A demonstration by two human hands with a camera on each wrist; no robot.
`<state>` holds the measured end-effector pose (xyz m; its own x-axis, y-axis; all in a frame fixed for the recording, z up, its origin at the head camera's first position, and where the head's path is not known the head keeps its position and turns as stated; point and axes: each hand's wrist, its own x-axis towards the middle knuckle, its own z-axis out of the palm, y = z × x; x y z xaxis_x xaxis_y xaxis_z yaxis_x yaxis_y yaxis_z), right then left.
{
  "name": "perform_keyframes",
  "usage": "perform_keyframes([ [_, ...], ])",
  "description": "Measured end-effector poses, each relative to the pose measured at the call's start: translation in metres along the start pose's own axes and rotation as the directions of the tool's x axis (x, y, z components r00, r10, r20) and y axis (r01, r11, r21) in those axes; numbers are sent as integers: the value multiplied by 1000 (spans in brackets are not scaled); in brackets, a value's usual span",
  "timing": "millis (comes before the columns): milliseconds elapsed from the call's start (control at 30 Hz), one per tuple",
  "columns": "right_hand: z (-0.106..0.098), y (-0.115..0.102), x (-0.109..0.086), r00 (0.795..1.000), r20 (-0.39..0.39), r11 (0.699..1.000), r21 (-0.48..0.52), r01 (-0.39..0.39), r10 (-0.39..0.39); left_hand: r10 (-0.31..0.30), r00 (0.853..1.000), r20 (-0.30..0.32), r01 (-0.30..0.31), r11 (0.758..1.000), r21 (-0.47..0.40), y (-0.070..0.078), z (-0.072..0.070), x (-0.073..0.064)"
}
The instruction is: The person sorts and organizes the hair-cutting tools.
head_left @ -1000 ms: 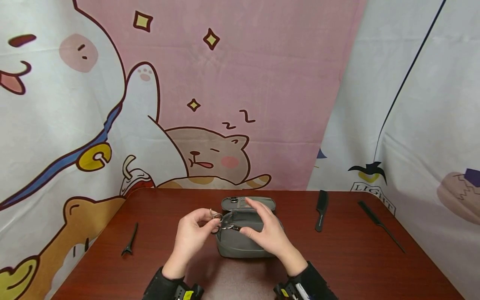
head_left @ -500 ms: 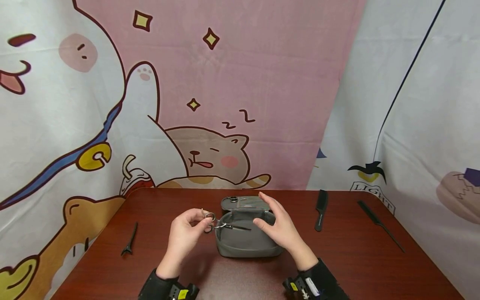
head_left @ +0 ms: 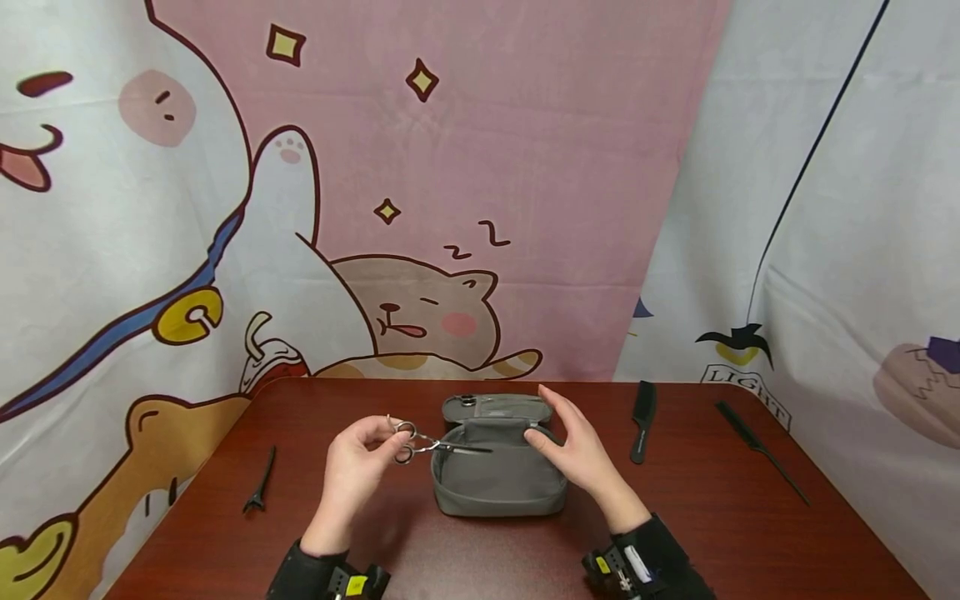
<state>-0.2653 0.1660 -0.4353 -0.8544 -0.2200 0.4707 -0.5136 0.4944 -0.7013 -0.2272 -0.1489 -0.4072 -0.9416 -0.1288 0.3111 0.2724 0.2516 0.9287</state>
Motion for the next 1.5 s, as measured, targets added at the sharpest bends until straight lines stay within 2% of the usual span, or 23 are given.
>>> perform_keyframes([
  [333, -5, 12, 6, 1000, 7, 1000, 2, -14, 14, -63, 998, -29, 61, 995, -83, -3, -8, 3],
  [567, -10, 19, 11, 998, 17, 998, -10, -64, 64, -121, 991, -53, 111, 982, -155, -7, -14, 7],
  [800, -14, 28, 17, 992, 35, 993, -29, -118, 119, -152, 986, -62, 140, 977, -163, -14, -18, 11],
  [1167, -19, 41, 26, 968, 77, 971, 1, -241, 240, -195, 977, -82, 177, 966, -188, -22, -24, 15],
  [1500, -20, 46, 33, 945, 107, 951, -7, -309, 308, -215, 969, -124, 175, 946, -274, -30, -26, 18],
])
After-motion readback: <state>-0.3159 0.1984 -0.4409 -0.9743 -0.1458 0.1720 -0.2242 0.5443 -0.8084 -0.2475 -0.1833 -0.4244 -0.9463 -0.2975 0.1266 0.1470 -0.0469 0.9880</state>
